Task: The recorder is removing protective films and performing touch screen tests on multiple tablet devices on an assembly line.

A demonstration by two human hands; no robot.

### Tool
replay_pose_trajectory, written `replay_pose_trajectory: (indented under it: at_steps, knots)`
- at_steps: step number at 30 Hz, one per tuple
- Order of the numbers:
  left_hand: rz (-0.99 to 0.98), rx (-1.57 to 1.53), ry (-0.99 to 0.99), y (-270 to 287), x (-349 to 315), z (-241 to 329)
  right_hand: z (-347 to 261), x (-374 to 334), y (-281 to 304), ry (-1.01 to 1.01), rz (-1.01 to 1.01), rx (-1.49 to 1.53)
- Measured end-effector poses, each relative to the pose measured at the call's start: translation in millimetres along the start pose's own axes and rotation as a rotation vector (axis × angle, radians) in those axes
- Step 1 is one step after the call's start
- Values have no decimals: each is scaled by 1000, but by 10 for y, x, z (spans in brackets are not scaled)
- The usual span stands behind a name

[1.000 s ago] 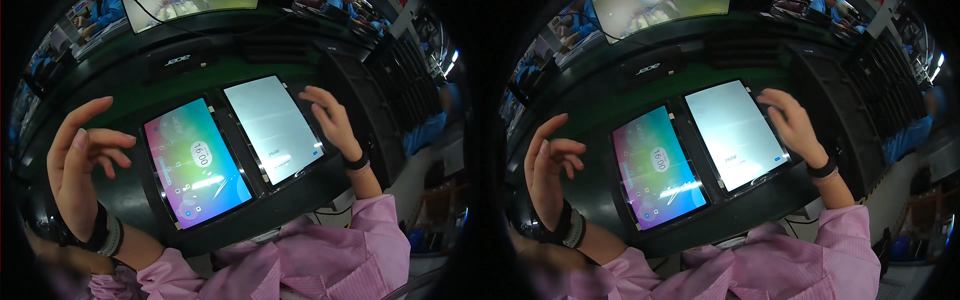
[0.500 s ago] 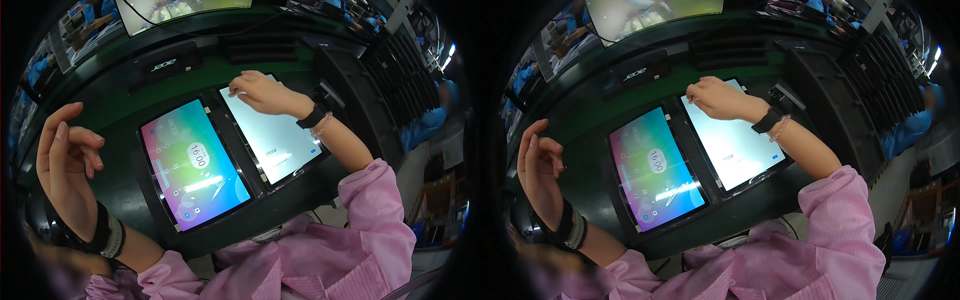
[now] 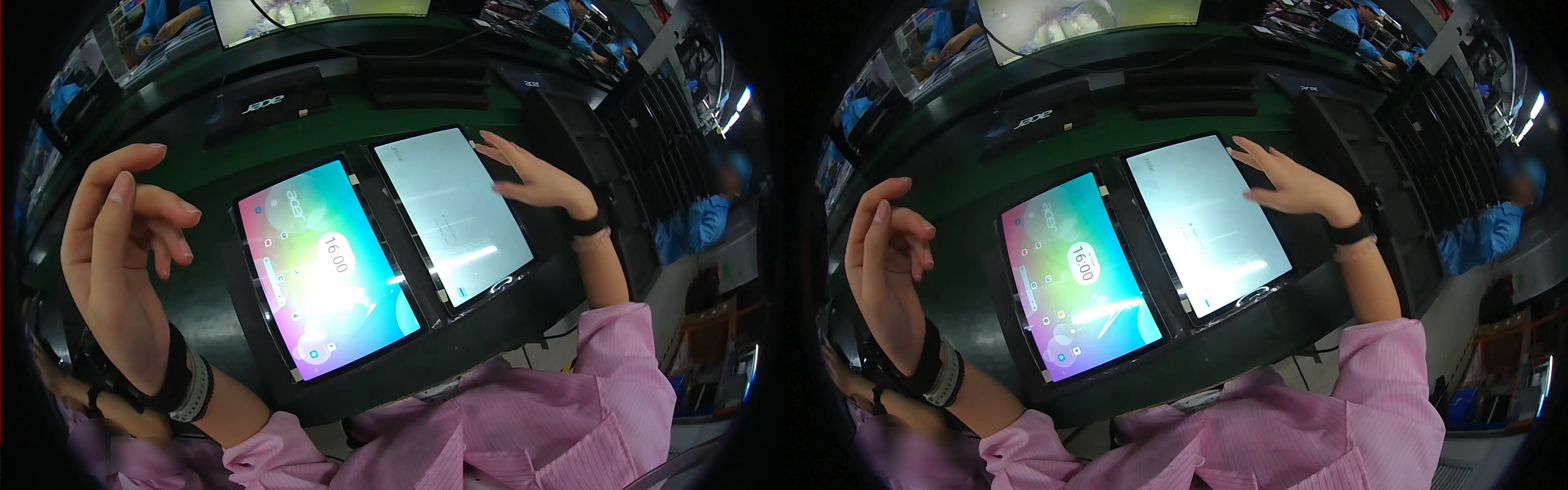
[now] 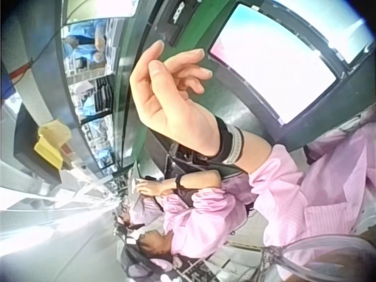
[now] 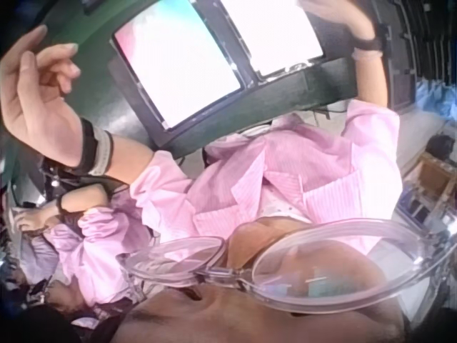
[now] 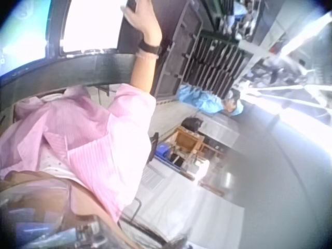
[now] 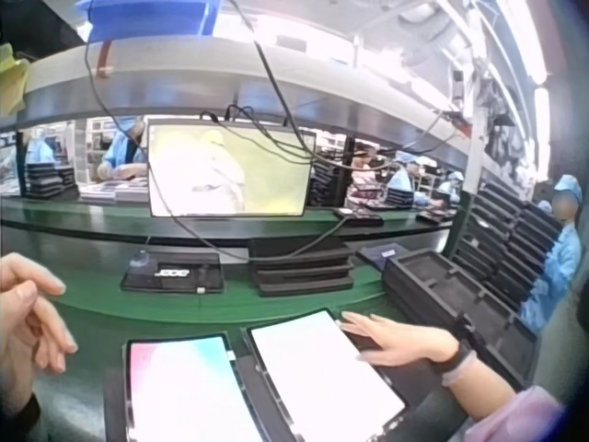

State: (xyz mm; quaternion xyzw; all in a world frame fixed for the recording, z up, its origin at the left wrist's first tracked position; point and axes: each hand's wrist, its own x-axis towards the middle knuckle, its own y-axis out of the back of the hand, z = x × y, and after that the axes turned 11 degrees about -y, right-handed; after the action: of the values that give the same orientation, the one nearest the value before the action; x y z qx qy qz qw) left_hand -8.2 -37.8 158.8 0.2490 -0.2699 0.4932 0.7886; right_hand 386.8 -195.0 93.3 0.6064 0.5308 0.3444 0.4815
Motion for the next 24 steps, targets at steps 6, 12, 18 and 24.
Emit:
replay_pose_trajectory:
  at_steps: [6, 12, 18, 24]
  knots:
    - [1, 33, -25, 33, 0, -10, -156, -392, -37, -21, -120, -149]
    - [9, 40, -15, 12, -18, 21, -85, -419, -96, -37, -77, -107]
    - [20, 16, -28, -5, -51, 53, -172, -146, -94, 38, 108, 24]
    - [96, -98, -95, 0, -43, -143, 4, 326, -190, -6, 126, -247]
